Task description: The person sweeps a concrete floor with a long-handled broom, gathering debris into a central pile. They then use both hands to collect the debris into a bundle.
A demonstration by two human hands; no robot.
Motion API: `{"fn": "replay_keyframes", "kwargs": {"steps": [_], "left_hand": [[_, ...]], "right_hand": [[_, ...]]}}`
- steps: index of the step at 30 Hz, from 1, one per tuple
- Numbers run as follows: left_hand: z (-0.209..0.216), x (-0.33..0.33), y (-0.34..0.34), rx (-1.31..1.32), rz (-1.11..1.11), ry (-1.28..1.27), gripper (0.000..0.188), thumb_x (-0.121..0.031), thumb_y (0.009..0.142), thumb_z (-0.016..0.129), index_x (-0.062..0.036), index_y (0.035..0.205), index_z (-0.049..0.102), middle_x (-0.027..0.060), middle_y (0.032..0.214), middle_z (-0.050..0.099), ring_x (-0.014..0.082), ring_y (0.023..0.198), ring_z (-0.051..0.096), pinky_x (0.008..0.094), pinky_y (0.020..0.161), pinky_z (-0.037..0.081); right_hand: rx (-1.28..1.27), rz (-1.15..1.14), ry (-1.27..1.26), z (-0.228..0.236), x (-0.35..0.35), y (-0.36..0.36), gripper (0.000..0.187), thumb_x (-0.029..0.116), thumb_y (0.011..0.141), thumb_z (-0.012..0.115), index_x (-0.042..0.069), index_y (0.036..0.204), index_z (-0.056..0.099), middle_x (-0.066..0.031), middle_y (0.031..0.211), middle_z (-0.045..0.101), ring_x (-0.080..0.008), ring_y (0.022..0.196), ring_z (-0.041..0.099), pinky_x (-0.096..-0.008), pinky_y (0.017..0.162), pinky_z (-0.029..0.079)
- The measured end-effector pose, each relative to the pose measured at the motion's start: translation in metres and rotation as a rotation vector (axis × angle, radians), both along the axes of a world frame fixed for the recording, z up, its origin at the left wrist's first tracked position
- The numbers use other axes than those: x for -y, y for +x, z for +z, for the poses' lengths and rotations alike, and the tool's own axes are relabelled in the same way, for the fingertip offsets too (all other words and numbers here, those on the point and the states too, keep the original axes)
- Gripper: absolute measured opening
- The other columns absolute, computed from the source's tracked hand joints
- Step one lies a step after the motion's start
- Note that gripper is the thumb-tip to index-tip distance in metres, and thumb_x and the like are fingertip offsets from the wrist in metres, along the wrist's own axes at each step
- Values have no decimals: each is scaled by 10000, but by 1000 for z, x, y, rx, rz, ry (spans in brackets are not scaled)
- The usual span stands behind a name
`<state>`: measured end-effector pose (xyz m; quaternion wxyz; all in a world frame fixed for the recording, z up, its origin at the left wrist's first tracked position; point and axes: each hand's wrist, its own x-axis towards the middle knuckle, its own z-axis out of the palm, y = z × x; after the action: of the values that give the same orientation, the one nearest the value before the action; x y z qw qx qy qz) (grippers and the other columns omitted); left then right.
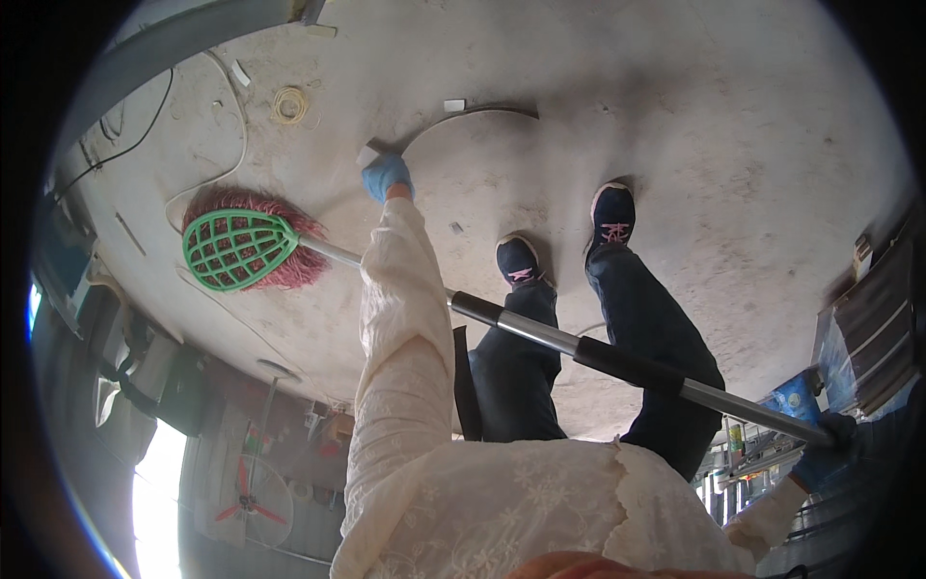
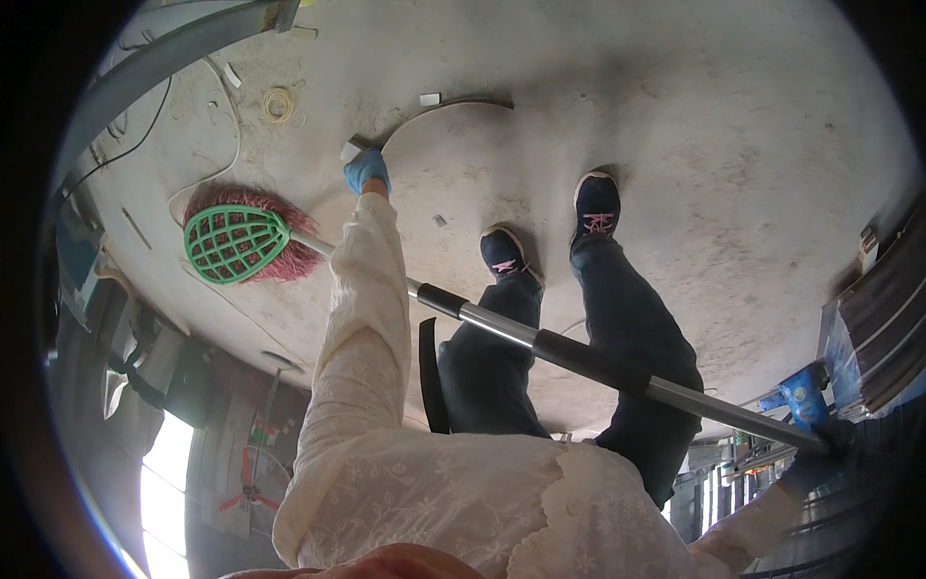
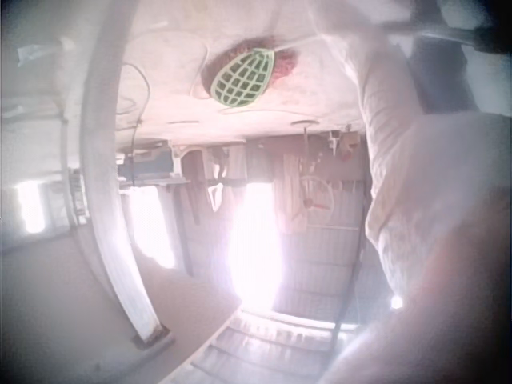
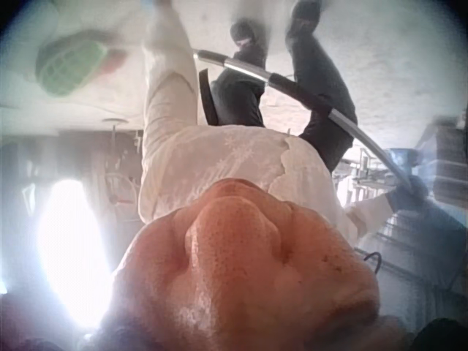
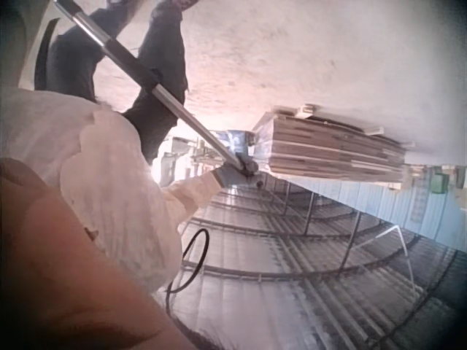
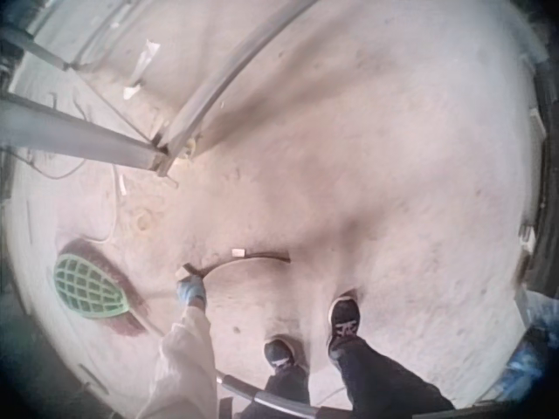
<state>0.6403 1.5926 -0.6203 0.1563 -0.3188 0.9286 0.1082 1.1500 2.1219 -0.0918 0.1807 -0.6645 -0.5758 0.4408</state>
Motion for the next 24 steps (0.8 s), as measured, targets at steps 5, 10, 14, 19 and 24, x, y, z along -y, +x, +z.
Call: {"fn": "replay_keyframes", "kwargs": {"steps": [5,10,14,19,24], "left_hand": [[49,-14,0,-38,489,519,196,-230,759,635,-38,797,649,148,844,660,278,778,642,382,692,521],[173,-32,-6,-6,1112,1643,310,-223,793,616,-12,1002,527,152,941,590,295,895,600,405,791,550],[287,-36,1,-98,1139,1864,474,-244,750,641,17,1116,491,184,1064,574,327,1019,572,451,861,527],[420,-32,-17,-588,1254,1995,435,-220,704,646,17,1054,545,165,1020,609,326,988,589,448,861,528],[575,-54,-20,-838,1117,2140,383,-167,687,637,11,1022,589,158,1013,636,320,971,605,461,845,533]], "right_hand": [[-805,-353,-470,-10,10,-25,269,220,890,546,94,698,405,-2,640,348,-136,621,409,-292,654,381],[-538,-581,-229,-3,32,-15,316,298,900,542,37,723,527,-65,658,510,-190,648,514,-319,689,454],[-548,-488,-261,8,55,8,424,386,922,478,38,715,602,-64,636,579,-188,613,549,-341,765,485],[-601,-618,-246,34,74,14,348,403,885,536,102,723,600,-37,747,648,-152,700,590,-378,813,468],[-675,-673,-220,63,82,3,324,374,856,613,89,928,477,-85,833,634,-198,729,616,-425,799,501]]}}
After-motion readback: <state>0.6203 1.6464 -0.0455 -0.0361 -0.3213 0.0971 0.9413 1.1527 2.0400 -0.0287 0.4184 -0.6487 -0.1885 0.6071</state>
